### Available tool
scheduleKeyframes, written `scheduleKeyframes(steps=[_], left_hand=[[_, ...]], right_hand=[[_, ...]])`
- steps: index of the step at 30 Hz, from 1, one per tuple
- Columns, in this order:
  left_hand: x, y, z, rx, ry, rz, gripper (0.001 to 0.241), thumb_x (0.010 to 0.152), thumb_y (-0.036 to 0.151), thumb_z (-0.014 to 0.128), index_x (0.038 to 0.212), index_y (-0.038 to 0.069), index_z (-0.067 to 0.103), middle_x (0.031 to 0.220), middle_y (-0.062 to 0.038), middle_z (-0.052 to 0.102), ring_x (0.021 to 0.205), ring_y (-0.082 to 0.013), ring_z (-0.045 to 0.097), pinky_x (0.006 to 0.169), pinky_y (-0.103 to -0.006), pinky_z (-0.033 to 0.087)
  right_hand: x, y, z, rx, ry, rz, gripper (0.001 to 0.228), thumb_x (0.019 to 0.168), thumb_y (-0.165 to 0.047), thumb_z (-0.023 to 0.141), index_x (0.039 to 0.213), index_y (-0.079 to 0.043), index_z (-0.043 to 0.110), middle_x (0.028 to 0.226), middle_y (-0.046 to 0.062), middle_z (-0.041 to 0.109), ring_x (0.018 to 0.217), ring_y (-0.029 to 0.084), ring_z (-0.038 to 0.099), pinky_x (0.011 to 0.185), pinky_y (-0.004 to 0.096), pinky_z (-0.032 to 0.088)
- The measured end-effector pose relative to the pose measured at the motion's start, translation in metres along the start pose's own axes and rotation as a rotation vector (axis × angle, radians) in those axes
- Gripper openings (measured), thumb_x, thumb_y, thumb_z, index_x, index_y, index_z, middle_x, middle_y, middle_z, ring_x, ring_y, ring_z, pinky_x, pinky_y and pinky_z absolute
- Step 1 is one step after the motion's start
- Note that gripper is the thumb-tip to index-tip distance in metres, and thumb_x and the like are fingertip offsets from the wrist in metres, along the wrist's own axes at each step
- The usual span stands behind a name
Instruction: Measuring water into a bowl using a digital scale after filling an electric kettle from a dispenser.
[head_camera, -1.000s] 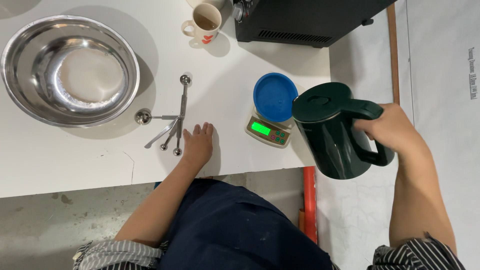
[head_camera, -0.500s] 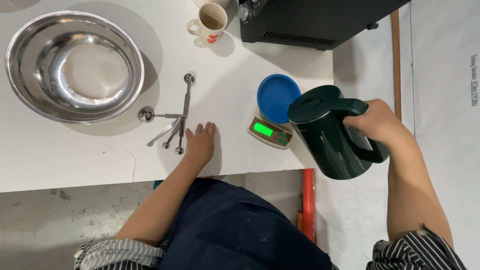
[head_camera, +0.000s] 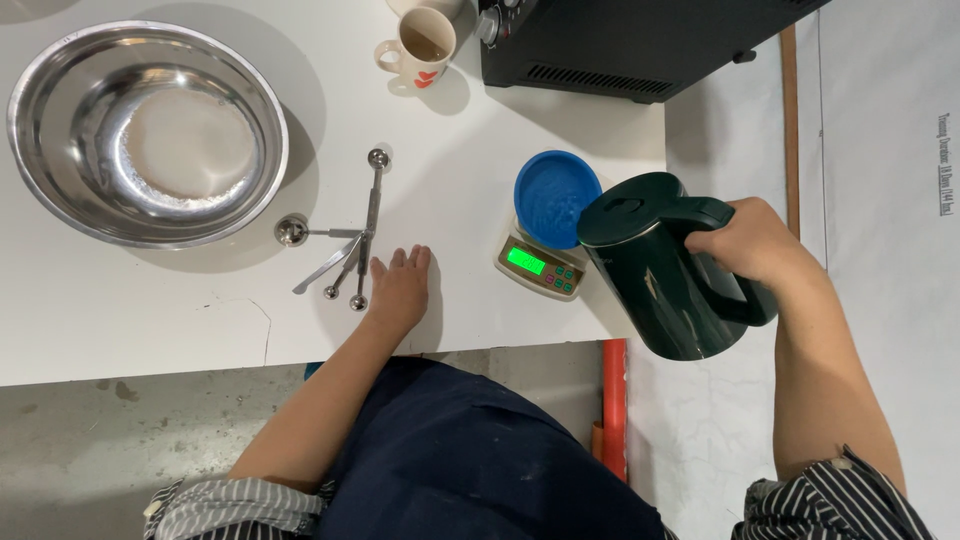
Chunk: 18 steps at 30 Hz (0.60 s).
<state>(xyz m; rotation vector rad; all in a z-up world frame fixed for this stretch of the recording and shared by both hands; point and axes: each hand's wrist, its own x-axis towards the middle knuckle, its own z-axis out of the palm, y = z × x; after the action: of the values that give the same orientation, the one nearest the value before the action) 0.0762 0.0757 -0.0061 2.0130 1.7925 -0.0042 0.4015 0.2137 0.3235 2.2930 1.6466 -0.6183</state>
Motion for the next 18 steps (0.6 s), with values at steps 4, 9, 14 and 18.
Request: scheduleKeyframes(steps=[4, 9, 14, 18], left_hand=[[-0.0008, 0.0011, -0.0064, 0.002, -0.033, -0.004, 0.066, 0.092, 0.010, 0.054, 0.154, 0.003, 0.033, 0.160, -0.010, 0.041, 0.144, -0.0318, 0.040, 0.111, -0.0675, 0.029], [-0.0003, 0.0009, -0.0040, 0.037, -0.039, 0.005, 0.067, 0.092, 0.010, 0.054, 0.155, 0.003, 0.032, 0.159, -0.010, 0.041, 0.143, -0.0315, 0.040, 0.110, -0.0672, 0.029], [-0.0012, 0.0003, -0.0022, 0.035, -0.013, 0.006, 0.066, 0.092, 0.010, 0.054, 0.154, 0.003, 0.033, 0.158, -0.011, 0.043, 0.143, -0.0317, 0.041, 0.109, -0.0675, 0.030], [-0.0019, -0.0002, -0.0009, 0.020, 0.011, 0.005, 0.065, 0.093, 0.010, 0.054, 0.154, 0.002, 0.034, 0.158, -0.010, 0.044, 0.142, -0.0312, 0.042, 0.110, -0.0683, 0.031]], right_hand=[[-0.0016, -0.0030, -0.0008, -0.032, 0.010, 0.007, 0.023, 0.079, -0.019, 0.079, 0.078, 0.004, 0.076, 0.066, 0.018, 0.067, 0.062, 0.031, 0.065, 0.064, 0.042, 0.052], [-0.0024, -0.0060, -0.0017, -0.020, 0.002, -0.006, 0.023, 0.078, -0.018, 0.079, 0.080, 0.005, 0.076, 0.068, 0.018, 0.068, 0.064, 0.031, 0.065, 0.065, 0.043, 0.052], [-0.0002, -0.0048, 0.0005, -0.004, -0.008, 0.000, 0.023, 0.079, -0.017, 0.078, 0.079, 0.005, 0.075, 0.066, 0.017, 0.065, 0.061, 0.030, 0.062, 0.062, 0.043, 0.051], [-0.0013, 0.0002, -0.0017, -0.039, 0.011, 0.027, 0.022, 0.081, -0.018, 0.079, 0.075, 0.003, 0.074, 0.060, 0.015, 0.062, 0.055, 0.028, 0.058, 0.057, 0.040, 0.045]])
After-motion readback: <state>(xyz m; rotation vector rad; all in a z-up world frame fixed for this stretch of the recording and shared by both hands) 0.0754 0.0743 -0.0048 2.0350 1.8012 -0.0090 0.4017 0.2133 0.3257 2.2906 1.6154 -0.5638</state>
